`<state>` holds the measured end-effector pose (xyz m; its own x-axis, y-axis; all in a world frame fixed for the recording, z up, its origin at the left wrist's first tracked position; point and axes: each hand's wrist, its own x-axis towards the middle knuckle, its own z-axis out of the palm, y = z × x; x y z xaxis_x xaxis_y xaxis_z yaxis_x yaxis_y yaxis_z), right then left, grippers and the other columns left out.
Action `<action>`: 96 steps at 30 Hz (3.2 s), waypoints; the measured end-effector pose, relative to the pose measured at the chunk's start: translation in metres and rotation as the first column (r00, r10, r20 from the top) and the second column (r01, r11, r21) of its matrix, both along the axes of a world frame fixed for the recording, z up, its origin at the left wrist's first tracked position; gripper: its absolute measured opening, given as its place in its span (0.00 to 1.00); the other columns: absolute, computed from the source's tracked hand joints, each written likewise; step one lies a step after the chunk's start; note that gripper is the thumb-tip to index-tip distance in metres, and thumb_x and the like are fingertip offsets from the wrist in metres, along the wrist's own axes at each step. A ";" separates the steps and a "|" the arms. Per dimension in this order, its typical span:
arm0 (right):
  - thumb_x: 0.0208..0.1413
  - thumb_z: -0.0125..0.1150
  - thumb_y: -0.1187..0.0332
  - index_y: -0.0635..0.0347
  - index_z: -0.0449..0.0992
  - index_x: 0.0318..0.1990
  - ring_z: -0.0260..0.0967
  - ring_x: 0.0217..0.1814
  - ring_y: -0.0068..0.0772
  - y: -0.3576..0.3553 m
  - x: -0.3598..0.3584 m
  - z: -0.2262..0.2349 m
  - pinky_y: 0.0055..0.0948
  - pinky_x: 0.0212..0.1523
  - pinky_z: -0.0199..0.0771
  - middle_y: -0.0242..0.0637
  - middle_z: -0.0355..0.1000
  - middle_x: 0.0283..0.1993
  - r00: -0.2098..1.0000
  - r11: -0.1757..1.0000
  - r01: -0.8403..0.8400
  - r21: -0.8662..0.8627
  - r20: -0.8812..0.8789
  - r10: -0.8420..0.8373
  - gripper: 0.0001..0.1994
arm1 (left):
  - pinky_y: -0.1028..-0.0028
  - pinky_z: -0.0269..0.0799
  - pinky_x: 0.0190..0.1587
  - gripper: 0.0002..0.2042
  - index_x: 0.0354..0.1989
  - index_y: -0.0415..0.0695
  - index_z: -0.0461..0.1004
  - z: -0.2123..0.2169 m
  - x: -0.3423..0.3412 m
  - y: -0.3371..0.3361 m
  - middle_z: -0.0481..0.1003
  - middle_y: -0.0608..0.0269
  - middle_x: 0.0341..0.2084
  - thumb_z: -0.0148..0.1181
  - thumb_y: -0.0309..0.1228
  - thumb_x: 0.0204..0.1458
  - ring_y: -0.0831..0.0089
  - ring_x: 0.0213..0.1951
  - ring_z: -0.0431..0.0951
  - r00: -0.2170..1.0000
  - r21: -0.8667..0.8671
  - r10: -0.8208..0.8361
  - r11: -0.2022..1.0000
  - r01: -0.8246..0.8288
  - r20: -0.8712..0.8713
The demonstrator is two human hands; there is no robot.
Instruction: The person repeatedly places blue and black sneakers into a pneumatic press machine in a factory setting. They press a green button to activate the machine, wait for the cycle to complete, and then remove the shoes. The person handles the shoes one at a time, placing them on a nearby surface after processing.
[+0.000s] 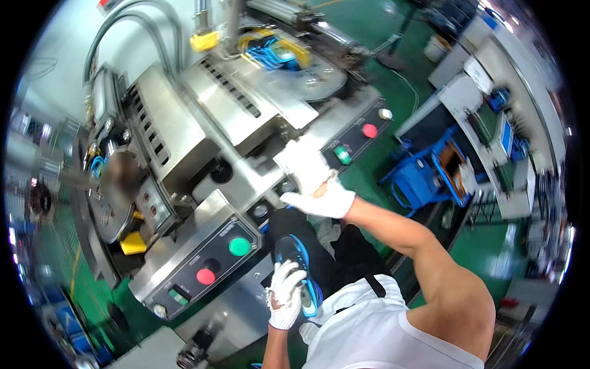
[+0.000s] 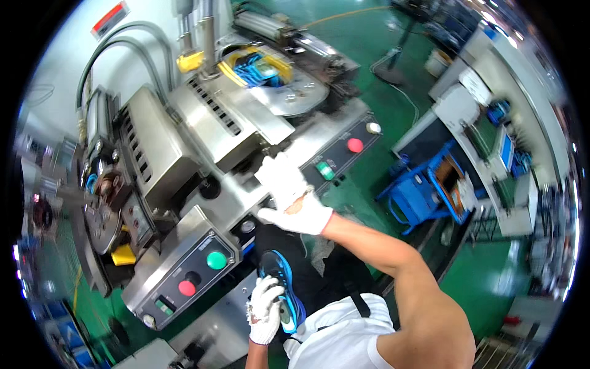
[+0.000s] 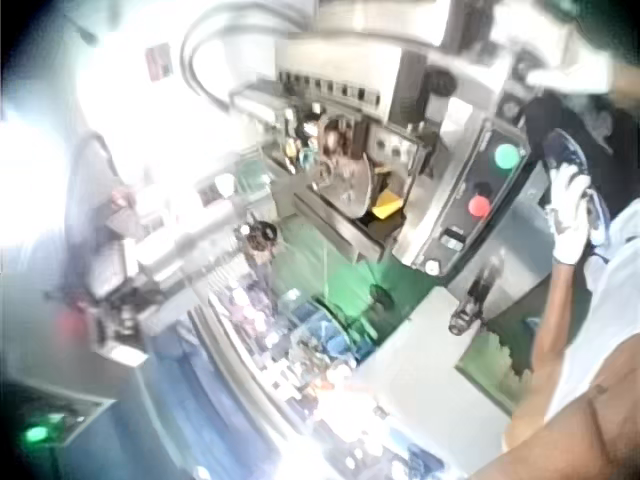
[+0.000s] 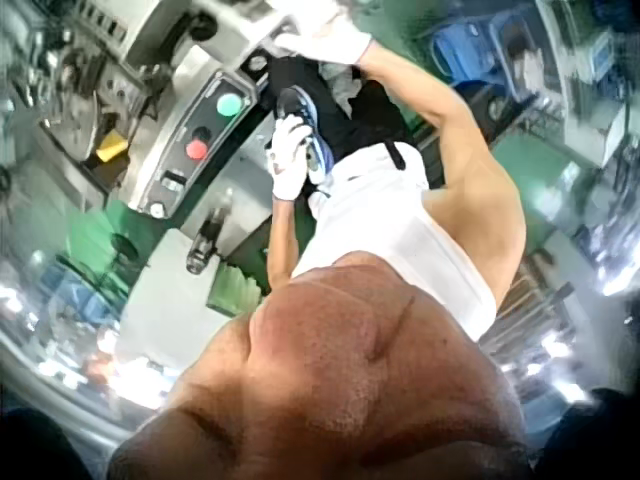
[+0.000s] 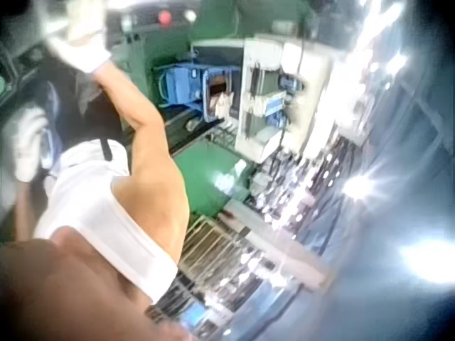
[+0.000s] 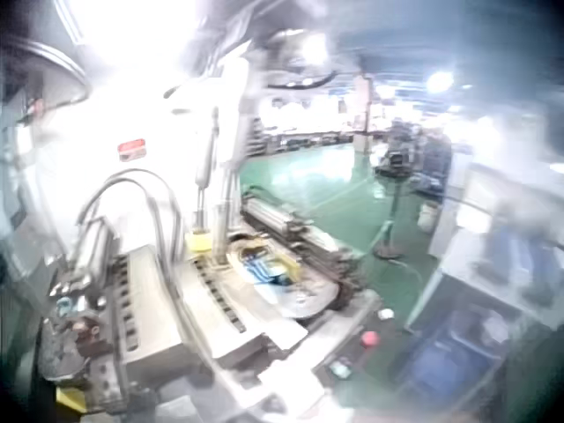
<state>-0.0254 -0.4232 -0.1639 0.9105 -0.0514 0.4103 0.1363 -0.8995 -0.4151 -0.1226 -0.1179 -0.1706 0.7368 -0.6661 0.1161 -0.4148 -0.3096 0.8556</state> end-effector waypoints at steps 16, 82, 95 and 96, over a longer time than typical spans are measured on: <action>0.47 0.78 0.50 0.68 0.47 0.79 0.47 0.83 0.59 0.010 -0.310 0.070 0.44 0.82 0.48 0.59 0.53 0.78 0.960 0.743 0.277 0.609 -0.208 -0.187 0.59 | 0.54 0.67 0.69 0.19 0.50 0.41 0.78 0.101 -0.035 -0.219 0.75 0.48 0.56 0.64 0.13 0.49 0.48 0.62 0.74 0.898 -0.199 -0.282 0.911 0.361 0.337; 0.53 0.74 0.61 0.67 0.71 0.67 0.74 0.65 0.54 0.182 -0.126 0.052 0.44 0.66 0.75 0.58 0.72 0.66 0.531 0.719 -0.580 0.383 -0.491 0.690 0.35 | 0.59 0.77 0.49 0.13 0.47 0.37 0.78 -0.029 -0.315 0.164 0.81 0.46 0.39 0.66 0.31 0.56 0.53 0.42 0.82 0.056 0.501 0.998 0.031 -0.865 0.036; 0.57 0.69 0.64 0.67 0.74 0.60 0.80 0.51 0.40 0.117 -0.153 0.101 0.39 0.52 0.80 0.45 0.81 0.51 0.702 0.655 -0.073 0.752 -0.428 0.569 0.25 | 0.57 0.80 0.51 0.23 0.56 0.38 0.78 0.166 -0.008 0.034 0.81 0.46 0.46 0.71 0.38 0.55 0.48 0.47 0.83 0.940 0.158 0.062 0.980 -0.121 0.337; 0.56 0.71 0.64 0.66 0.74 0.62 0.80 0.51 0.34 0.094 -0.165 0.079 0.36 0.50 0.80 0.40 0.82 0.51 0.743 0.516 0.058 0.855 -0.382 0.549 0.27 | 0.57 0.78 0.56 0.23 0.57 0.37 0.78 0.176 0.016 0.032 0.80 0.43 0.48 0.72 0.35 0.55 0.46 0.50 0.82 0.824 0.140 0.007 0.985 -0.105 0.567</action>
